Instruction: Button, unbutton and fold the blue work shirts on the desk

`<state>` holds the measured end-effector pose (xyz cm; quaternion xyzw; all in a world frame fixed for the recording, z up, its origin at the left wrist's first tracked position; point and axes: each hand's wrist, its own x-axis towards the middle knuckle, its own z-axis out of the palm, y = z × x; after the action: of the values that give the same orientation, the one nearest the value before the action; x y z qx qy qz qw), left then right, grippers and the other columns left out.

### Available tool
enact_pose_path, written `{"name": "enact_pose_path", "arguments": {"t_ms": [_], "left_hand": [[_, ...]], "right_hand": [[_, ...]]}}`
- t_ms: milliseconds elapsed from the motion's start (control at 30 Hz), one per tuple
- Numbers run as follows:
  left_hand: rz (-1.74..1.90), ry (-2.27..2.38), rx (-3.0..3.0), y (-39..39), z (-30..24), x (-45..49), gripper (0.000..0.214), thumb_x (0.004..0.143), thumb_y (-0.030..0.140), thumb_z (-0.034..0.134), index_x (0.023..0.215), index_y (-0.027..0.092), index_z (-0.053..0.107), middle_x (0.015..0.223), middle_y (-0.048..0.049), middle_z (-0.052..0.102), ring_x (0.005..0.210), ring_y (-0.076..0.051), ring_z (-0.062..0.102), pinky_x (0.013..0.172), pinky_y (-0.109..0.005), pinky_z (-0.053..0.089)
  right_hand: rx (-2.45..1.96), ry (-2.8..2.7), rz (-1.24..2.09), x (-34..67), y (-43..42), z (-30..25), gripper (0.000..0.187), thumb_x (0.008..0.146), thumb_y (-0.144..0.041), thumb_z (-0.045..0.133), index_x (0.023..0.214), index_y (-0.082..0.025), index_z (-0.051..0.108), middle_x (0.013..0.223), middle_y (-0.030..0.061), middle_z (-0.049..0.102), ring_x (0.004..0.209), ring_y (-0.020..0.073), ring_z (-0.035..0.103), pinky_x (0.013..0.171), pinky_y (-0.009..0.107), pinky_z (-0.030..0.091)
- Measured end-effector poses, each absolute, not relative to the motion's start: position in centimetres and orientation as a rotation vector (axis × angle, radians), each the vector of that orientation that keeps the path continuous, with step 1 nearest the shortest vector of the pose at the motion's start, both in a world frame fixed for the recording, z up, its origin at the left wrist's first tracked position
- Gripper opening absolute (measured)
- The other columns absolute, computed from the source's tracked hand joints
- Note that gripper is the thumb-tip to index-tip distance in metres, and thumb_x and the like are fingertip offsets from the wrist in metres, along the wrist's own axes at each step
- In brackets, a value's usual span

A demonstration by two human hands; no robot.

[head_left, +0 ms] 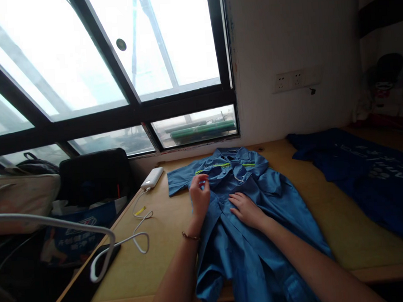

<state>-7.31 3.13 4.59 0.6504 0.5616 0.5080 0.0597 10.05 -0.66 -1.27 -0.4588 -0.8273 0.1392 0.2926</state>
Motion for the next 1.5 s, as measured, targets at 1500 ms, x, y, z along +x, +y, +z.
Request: {"name": "enact_pose_path", "arguments": {"t_ms": [1500], "left_hand": [[0.822, 1.074, 1.048, 2.9, 0.6, -4.4, 0.015, 0.065, 0.023, 0.063, 0.065, 0.012, 0.052, 0.050, 0.0054, 0.039, 0.041, -0.003, 0.036, 0.040, -0.018, 0.034]], "right_hand": [[-1.106, -1.913, 0.300, 11.0, -0.8, 0.6, 0.010, 0.079, -0.027, 0.054, 0.073, -0.019, 0.057, 0.071, 0.0018, 0.057, 0.070, 0.0151, 0.054, 0.066, 0.027, 0.041]]}}
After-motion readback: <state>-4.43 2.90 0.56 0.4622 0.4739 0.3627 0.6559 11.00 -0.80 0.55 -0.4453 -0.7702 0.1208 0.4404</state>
